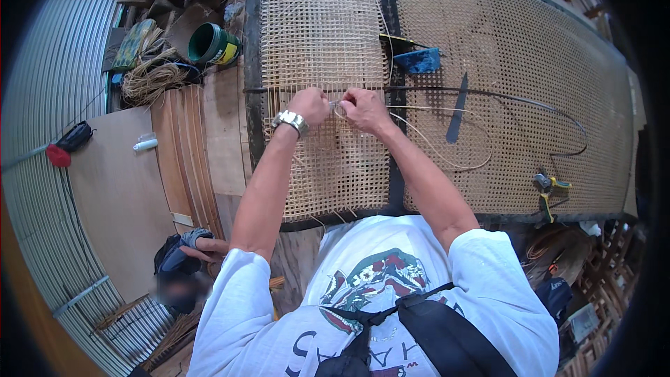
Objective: Weaving rattan or bamboo strips into a furniture frame or mat.
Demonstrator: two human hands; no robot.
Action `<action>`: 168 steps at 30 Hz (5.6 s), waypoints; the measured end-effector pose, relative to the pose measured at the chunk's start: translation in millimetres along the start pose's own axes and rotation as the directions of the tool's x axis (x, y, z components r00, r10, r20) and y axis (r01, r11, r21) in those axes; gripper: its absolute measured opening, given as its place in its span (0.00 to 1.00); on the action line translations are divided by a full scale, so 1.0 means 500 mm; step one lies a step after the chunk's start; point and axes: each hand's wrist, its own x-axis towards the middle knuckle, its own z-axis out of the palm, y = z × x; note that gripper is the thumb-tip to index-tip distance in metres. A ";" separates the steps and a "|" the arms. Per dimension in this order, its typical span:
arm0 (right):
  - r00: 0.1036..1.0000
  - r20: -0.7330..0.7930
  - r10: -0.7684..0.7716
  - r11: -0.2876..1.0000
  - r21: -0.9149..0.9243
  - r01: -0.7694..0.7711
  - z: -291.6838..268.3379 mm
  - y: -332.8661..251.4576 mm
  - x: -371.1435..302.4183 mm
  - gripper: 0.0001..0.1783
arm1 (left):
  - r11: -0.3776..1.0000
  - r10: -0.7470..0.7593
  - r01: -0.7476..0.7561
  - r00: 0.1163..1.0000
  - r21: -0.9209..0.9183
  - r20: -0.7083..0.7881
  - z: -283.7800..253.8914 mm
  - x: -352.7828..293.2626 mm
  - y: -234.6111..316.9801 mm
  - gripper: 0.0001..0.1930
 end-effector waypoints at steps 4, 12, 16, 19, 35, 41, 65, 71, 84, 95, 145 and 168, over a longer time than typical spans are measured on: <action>0.934 0.149 0.325 0.896 -0.365 -0.253 -0.036 -0.097 0.015 0.37 | 0.964 -0.066 0.106 0.983 -0.243 0.170 -0.011 0.033 -0.039 0.23; 0.948 0.254 0.191 0.722 -0.691 0.040 -0.065 -0.116 0.042 0.20 | 0.969 -0.158 0.186 0.972 -0.161 0.172 -0.038 0.025 0.019 0.35; 0.982 0.184 0.046 0.663 -0.741 0.107 -0.039 -0.148 0.004 0.10 | 0.994 -0.083 0.083 0.997 0.067 0.000 -0.012 0.012 -0.002 0.21; 0.989 0.147 0.017 0.654 -0.750 0.101 -0.023 -0.108 0.002 0.09 | 0.971 -0.030 0.050 0.996 0.235 -0.087 -0.026 -0.030 0.020 0.19; 0.822 0.042 -0.568 0.804 0.242 0.543 0.104 -0.398 -0.025 0.04 | 0.979 -0.056 -0.071 0.810 -0.192 -0.584 -0.299 -0.324 -0.296 0.14; 0.984 -0.177 0.017 0.952 0.303 0.038 -0.127 -0.167 -0.076 0.10 | 0.917 0.033 -0.236 0.848 -0.322 -0.529 -0.199 -0.203 -0.179 0.10; 0.926 -0.310 0.216 0.953 0.276 -0.129 -0.098 0.135 -0.120 0.11 | 0.798 0.104 -0.067 0.994 0.600 -0.027 -0.055 -0.051 0.038 0.12; 0.931 -0.290 0.219 0.946 0.297 -0.130 -0.101 0.138 -0.121 0.11 | 0.724 0.075 -0.085 0.996 0.684 0.044 -0.066 -0.041 0.093 0.10; 0.934 -0.266 0.239 0.938 0.313 -0.151 -0.113 0.128 -0.124 0.11 | 0.986 0.157 -0.150 0.984 0.079 -0.089 -0.045 -0.057 -0.082 0.14; 0.933 -0.282 0.223 0.948 0.285 -0.140 -0.098 0.149 -0.118 0.11 | 0.968 0.053 -0.025 0.993 0.249 -0.105 -0.045 -0.064 -0.010 0.10; 0.928 -0.288 0.237 0.936 0.324 -0.138 -0.095 0.145 -0.119 0.10 | 0.932 0.323 -0.309 0.945 0.190 -0.047 -0.053 -0.021 -0.049 0.13; 0.985 -0.163 0.049 0.987 0.157 -0.023 -0.023 0.012 -0.078 0.12 | 0.867 0.372 -0.333 0.927 0.370 -0.038 -0.028 -0.038 -0.040 0.03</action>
